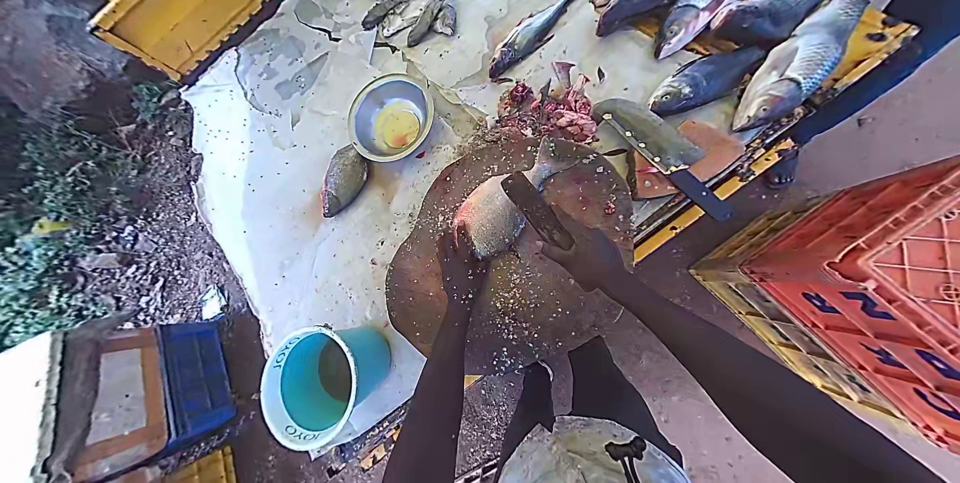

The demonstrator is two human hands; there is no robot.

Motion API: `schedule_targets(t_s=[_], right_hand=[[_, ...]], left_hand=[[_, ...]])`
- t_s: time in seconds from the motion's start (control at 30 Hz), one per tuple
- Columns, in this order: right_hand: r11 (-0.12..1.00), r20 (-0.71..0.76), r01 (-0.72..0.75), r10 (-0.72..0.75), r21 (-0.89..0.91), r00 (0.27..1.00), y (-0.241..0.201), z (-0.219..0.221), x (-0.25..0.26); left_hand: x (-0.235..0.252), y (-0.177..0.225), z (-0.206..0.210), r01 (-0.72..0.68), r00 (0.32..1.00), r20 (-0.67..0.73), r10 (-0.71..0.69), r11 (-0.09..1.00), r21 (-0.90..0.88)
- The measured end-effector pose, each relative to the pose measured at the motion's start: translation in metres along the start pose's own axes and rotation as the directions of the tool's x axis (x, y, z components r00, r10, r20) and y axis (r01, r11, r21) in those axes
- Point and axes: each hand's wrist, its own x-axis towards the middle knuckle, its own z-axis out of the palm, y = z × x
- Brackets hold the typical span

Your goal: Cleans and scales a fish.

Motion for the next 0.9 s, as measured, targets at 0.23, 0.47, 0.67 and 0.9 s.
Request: schedule_targets(t_s=[0.23,0.47,0.67,0.9], right_hand=[[0.923,-0.106,-0.091,0.140,0.373,0.985,-0.004,0.086,-0.017],[0.886,-0.188,-0.014,0.114,0.464,0.976,-0.009,0.013,0.063],[0.932,0.103,-0.066,0.031,0.356,0.994,-0.014,0.094,-0.079],[0.926,-0.095,-0.177,0.220,0.334,0.971,-0.010,0.046,0.019]], left_hand=[[0.041,0.020,-0.019,-0.029,0.985,0.172,-0.003,0.983,0.183],[0.041,0.014,-0.042,-0.079,0.960,0.279,0.031,0.983,0.163],[0.035,0.012,-0.045,-0.088,0.940,0.341,0.016,0.976,0.198],[0.039,0.019,-0.047,-0.064,0.953,0.304,-0.006,0.974,0.218]])
